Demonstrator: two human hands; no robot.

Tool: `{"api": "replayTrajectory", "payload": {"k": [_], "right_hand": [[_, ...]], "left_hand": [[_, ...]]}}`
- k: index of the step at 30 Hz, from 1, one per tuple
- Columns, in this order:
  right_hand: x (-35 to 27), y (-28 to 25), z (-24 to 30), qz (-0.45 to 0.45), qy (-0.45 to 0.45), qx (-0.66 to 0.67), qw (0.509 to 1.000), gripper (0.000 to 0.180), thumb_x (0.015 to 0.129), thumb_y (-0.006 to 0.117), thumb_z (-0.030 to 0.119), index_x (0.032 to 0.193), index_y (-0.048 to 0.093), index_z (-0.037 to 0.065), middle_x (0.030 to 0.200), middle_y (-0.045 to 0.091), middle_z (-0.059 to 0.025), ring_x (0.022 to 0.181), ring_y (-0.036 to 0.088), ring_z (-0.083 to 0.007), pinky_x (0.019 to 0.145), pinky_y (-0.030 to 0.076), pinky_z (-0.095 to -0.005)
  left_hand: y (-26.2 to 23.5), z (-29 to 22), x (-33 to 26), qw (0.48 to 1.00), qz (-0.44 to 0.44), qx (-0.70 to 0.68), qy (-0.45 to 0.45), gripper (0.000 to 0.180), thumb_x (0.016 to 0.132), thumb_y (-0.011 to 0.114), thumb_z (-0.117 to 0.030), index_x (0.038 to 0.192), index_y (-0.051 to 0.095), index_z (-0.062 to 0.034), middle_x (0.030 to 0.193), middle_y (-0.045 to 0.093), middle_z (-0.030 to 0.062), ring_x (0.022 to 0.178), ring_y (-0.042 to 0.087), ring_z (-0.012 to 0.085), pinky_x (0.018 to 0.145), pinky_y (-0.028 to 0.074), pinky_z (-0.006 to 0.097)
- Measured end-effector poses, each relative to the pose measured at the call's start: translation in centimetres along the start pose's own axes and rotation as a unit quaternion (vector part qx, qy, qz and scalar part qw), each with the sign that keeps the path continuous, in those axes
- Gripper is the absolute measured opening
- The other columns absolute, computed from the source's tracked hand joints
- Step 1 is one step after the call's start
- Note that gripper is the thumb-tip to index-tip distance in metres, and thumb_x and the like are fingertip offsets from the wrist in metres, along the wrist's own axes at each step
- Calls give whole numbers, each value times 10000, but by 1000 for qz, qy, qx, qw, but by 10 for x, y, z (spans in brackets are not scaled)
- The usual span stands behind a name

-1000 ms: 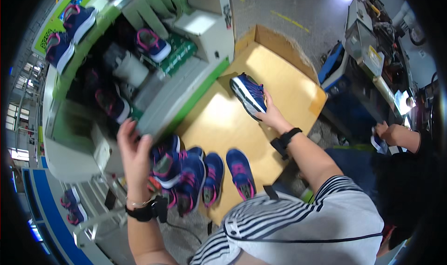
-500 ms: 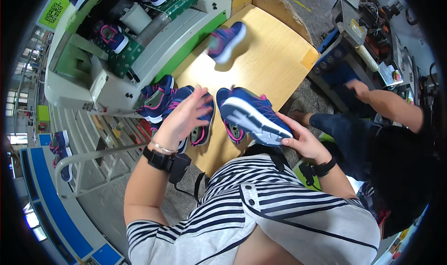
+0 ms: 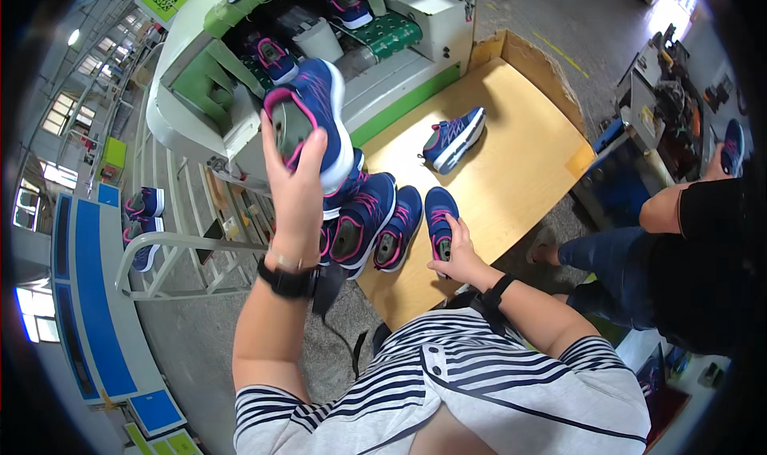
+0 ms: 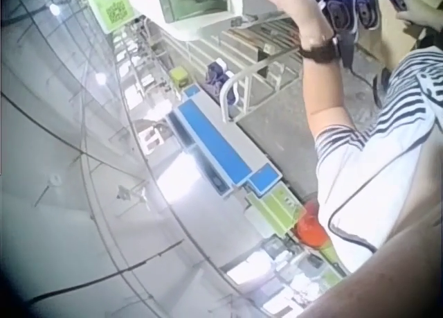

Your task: Manually placing shoes into and removing them from a heat-setting or drying machine on an assembly line.

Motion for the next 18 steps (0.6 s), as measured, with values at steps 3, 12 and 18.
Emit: {"api": "replayTrajectory", "payload": {"k": [3, 12, 18], "right_hand": [[8, -6, -3, 12, -39, 2, 999, 1130, 716, 840, 243, 1563, 107, 89, 1547, 144, -362, 1402, 296, -512, 1150, 320, -477], [17, -135, 43, -47, -64, 205, 976, 710, 888, 685, 94, 1498, 323, 63, 1244, 588, -184, 1091, 598, -219, 974, 468, -334], [150, -201, 161, -222, -239, 176, 929, 580, 862, 696, 140, 1348, 385, 77, 1202, 587, -172, 1153, 569, -271, 1001, 444, -388]], "left_hand": [[-13, 43, 65, 953, -110, 258, 117, 912, 859, 731, -252, 1542, 199, 37, 1492, 360, 257, 1365, 397, 337, 1151, 299, 392], [-32, 129, 119, 915, -164, 349, 121, 1009, 822, 751, -246, 1550, 108, 28, 1475, 284, 310, 1360, 336, 449, 1144, 289, 453], [-41, 115, 125, 916, -131, 369, 87, 1034, 826, 773, -309, 1548, 116, 33, 1469, 313, 303, 1361, 359, 420, 1138, 300, 440]]}}
Point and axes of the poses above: each hand's wrist, its own x-axis towards the middle knuckle, its own y-axis out of the palm, z = x × y, the point moved 2 cm from there along x, towards the middle knuckle
